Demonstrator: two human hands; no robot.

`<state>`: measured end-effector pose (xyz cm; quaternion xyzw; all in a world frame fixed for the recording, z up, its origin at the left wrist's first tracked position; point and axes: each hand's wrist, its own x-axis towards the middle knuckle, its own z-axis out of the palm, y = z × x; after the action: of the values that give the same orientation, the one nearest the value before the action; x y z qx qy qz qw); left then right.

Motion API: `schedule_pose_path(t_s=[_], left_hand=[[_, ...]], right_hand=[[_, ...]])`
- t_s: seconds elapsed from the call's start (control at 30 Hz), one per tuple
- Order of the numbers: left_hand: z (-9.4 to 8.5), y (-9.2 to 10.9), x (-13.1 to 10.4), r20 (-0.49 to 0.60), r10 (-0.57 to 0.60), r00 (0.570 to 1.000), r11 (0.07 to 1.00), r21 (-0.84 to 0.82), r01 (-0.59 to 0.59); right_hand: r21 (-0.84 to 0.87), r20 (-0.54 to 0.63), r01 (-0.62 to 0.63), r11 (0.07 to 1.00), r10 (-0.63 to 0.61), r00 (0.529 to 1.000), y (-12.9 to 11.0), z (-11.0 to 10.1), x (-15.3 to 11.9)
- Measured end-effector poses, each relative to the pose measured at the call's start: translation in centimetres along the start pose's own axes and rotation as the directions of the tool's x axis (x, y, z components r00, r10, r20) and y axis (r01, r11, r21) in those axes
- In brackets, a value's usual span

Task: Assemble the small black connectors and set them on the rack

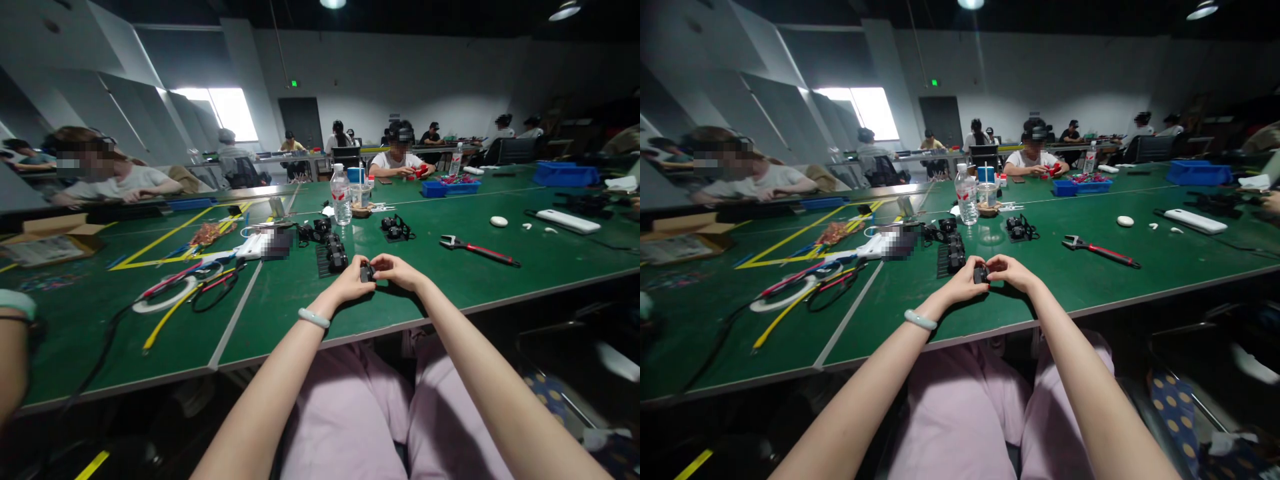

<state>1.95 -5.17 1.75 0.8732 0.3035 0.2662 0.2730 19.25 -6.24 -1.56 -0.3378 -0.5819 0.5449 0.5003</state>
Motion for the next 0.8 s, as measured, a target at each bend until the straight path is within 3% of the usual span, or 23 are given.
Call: schedule_pose_path(t_s=[0.37, 0.8], left_hand=[[0.35, -0.48, -0.02, -0.009, -0.031, 0.999, 0.999, -0.01, 0.031], [0.1, -0.47, -0.07, 0.006, -0.054, 0.999, 0.998, -0.025, 0.054]], right_hand=[[-0.044, -0.105, 0.03, 0.999, -0.034, 0.994, 0.04, 0.86, -0.39], [-0.066, -0.1, 0.029, 0.997, -0.036, 0.994, -0.21, 0.98, -0.67]])
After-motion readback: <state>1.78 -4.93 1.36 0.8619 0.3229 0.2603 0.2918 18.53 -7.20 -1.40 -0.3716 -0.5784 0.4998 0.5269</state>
